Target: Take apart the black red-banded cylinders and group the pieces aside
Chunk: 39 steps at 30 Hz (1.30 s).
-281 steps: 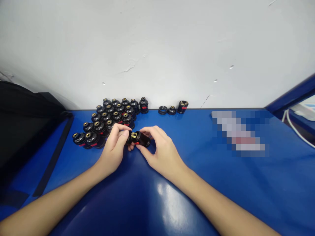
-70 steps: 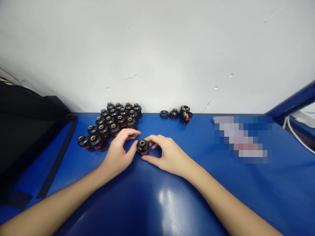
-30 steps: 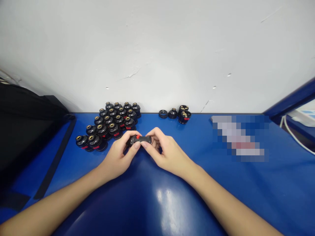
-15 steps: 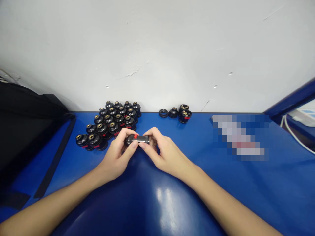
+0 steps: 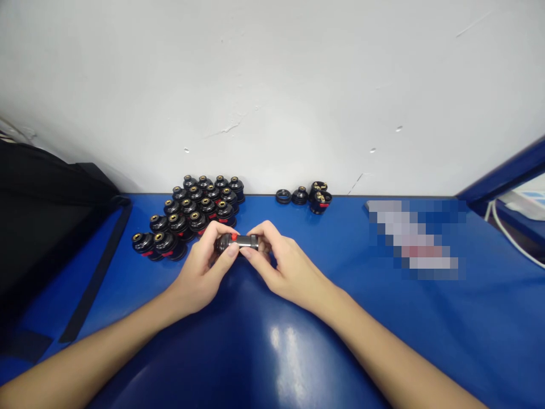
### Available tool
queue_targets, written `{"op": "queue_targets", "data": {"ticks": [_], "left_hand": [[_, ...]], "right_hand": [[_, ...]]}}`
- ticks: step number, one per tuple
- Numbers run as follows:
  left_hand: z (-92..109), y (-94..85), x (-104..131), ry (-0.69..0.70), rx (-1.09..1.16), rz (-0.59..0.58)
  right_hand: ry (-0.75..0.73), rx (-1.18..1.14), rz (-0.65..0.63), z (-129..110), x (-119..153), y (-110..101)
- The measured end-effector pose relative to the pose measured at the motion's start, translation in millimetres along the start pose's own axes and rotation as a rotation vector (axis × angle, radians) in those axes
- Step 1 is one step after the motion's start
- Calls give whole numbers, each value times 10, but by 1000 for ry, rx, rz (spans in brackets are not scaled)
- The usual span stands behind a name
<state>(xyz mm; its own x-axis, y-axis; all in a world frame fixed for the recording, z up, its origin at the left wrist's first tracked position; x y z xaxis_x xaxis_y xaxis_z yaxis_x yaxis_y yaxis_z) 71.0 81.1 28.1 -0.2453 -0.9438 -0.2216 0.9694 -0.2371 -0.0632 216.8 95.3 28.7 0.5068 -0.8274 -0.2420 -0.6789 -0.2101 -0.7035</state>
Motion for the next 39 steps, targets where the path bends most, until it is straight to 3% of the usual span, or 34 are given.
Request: {"op": "queue_targets", "data": {"ticks": [31, 36, 39], "left_hand": [[-79, -15, 24, -63, 39, 53], [-229, -41, -27, -147, 167, 87], [-253, -41, -32, -126, 150, 73]], "right_hand": [[-51, 62, 5, -16, -7, 10], [-241, 145, 60, -98, -23, -37], [-318, 127, 102, -115, -16, -79]]}}
Point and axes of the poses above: each hand's wrist, its own x-axis away from the middle knuckle, its own y-axis out of the palm, z = x × y, the point moved 8 cm from there along -x, towards the middle knuckle, and after that the axes turned 14 degrees about x, right-handed, at the moved point
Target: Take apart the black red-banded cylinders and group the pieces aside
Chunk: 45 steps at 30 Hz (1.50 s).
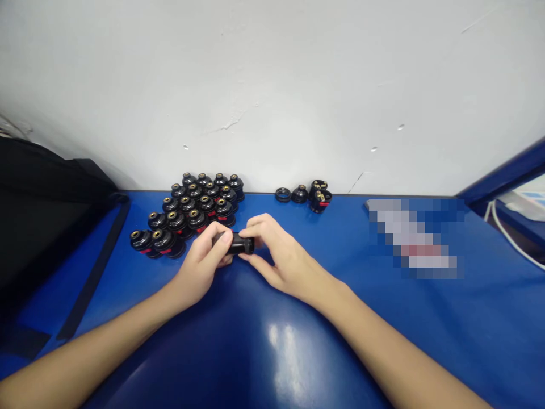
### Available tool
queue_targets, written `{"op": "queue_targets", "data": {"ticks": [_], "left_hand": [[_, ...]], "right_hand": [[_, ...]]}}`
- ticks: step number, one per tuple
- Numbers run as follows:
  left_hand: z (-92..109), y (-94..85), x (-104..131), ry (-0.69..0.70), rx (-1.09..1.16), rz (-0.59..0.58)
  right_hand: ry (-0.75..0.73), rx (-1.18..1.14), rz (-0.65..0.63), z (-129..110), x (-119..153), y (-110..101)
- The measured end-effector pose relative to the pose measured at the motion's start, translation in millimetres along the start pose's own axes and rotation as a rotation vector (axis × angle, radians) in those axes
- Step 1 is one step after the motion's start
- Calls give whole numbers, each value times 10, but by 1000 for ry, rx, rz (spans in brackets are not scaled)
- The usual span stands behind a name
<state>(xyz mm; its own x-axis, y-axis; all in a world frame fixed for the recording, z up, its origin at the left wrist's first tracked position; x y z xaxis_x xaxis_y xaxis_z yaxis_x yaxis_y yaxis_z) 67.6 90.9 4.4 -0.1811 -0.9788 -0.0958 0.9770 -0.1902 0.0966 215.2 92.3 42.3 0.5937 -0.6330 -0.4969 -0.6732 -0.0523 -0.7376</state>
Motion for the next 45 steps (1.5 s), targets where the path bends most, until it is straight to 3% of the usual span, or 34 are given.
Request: {"op": "queue_targets", "data": {"ticks": [9, 16, 23, 30, 36, 39, 45], "left_hand": [[186, 104, 76, 209, -226, -118], [82, -24, 27, 139, -195, 18], [167, 67, 40, 214, -208, -93], [69, -24, 4, 137, -180, 5], [140, 40, 44, 222, -128, -93], [152, 64, 42, 229, -129, -124], [119, -41, 1, 167, -197, 34]], "right_hand": [[350, -165, -77, 246, 69, 26], [152, -214, 22, 130, 43, 6], [380, -278, -38, 296, 72, 46], [181, -276, 71, 174, 40, -36], [341, -78, -31, 175, 45, -20], [345, -118, -63, 182, 48, -12], [157, -198, -22, 109, 45, 22]]}}
Point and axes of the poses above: each hand's wrist, its own x-axis away from the middle knuckle, its own y-axis out of the palm, z = x × y, the point moved 8 cm from there along -x, towards the middle knuckle, and after that the axes turned 14 degrees about x, right-handed, at the moved point
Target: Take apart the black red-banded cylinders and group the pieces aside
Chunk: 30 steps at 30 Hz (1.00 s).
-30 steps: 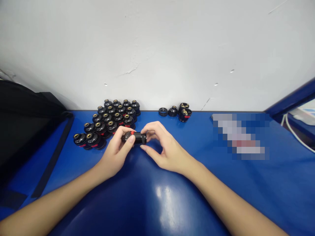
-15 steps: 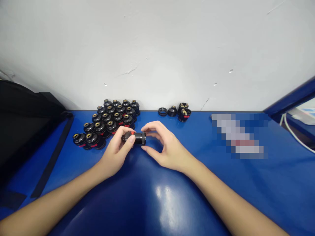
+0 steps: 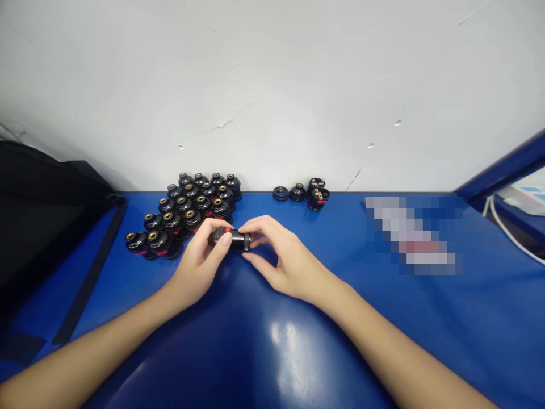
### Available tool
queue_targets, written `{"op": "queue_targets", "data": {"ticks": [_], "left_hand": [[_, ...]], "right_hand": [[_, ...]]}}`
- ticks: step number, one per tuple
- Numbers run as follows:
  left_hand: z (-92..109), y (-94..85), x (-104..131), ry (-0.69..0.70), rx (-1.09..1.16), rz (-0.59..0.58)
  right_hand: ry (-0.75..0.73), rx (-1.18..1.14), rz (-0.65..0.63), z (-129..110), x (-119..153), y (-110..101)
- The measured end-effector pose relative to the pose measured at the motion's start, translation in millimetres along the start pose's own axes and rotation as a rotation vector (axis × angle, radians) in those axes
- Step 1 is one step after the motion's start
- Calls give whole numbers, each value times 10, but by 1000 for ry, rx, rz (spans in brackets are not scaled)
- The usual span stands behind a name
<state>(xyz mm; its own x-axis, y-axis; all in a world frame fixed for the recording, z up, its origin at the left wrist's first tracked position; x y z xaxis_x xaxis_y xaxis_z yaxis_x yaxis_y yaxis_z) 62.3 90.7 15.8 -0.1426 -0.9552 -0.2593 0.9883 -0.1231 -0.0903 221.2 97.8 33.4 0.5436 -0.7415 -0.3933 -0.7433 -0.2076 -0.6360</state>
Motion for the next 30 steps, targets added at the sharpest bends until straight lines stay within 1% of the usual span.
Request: {"op": "queue_targets", "data": {"ticks": [2, 4, 6, 8, 10, 14, 16, 18, 21, 23, 25, 28, 30], "left_hand": [[6, -1, 1, 1, 9, 0], [30, 20, 7, 20, 35, -36], [57, 46, 16, 41, 60, -79], [72, 65, 20, 50, 67, -107], [63, 56, 13, 39, 56, -94], [-2, -1, -15, -31, 34, -11], [0, -2, -18, -33, 40, -9], [30, 15, -13, -6, 63, -35], [73, 55, 7, 30, 101, -94], [83, 71, 14, 39, 101, -117], [74, 60, 7, 30, 80, -101], [44, 17, -13, -6, 45, -41], [37, 7, -17, -18, 33, -26]], "right_hand": [[4, 18, 19, -5, -4, -5], [90, 34, 40, 41, -9, -32], [185, 35, 23, 97, -8, -40], [228, 15, -12, 127, -6, -28], [209, -19, -17, 126, -6, -19], [52, -20, 55, 39, -7, -31], [10, 14, 74, 5, -3, -33], [40, 40, 64, 10, -5, -36], [140, 100, -14, 53, -10, -29], [168, 127, -53, 69, -11, -27], [137, 113, -42, 56, -15, -33], [20, 75, 16, -3, -16, -31], [-30, 76, 57, -32, -9, -35]]}}
Point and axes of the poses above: each hand's wrist, its own x-axis away from the middle knuckle, its own y-axis out of the palm, z = x × y, the point moved 8 cm from there along -x, towards the middle knuckle, and after that the axes turned 14 degrees about x, right-handed, at the moved point
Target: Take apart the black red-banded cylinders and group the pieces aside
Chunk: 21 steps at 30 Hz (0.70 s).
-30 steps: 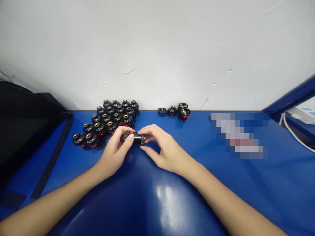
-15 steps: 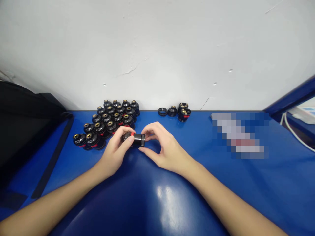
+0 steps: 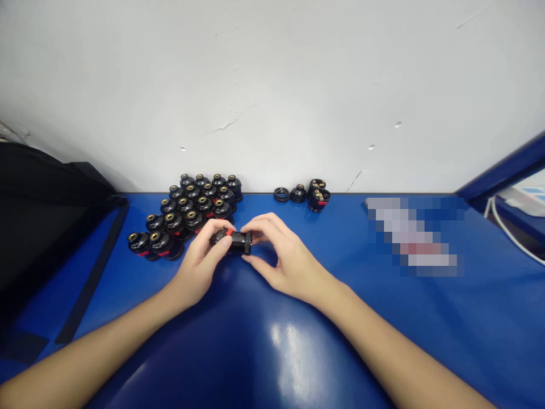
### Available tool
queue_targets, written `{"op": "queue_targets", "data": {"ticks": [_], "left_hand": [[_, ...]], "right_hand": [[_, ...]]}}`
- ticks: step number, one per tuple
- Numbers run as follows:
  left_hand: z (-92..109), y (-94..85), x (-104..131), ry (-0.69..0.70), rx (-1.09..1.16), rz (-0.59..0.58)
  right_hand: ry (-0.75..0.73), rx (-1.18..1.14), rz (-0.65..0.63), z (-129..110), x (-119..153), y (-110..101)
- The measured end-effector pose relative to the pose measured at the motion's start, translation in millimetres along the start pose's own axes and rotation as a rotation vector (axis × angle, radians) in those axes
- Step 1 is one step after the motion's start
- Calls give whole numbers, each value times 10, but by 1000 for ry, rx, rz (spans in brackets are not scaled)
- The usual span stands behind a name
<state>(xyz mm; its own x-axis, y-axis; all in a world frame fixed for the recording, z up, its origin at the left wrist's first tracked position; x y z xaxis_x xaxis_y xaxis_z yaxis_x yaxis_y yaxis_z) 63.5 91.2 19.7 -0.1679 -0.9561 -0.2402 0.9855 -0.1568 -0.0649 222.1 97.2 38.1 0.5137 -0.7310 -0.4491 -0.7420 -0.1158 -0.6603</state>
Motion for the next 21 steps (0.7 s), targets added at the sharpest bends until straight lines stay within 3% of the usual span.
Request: {"op": "queue_targets", "data": {"ticks": [3, 8, 15, 21], "left_hand": [[22, 21, 10, 21, 14, -26], [52, 53, 19, 57, 47, -70], [0, 4, 5, -7, -4, -5], [33, 46, 31, 61, 38, -60]], "right_hand": [[46, 17, 20, 19, 1, -17], [205, 22, -74, 130, 2, 3], [13, -15, 36, 23, 1, -18], [165, 10, -35, 117, 2, 5]]}}
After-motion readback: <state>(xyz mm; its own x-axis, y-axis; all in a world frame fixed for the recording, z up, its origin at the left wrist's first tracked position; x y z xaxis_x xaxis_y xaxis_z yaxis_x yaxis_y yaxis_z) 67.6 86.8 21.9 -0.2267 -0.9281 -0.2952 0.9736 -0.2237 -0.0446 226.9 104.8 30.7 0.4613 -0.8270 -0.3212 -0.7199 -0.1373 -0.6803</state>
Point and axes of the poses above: each hand's wrist, its own x-axis away from the middle knuckle, its own y-axis out of the palm, z = x × y, the point moved 8 cm from there along -x, towards the middle knuckle, and after that the axes turned 14 degrees about x, right-handed, at the moved point
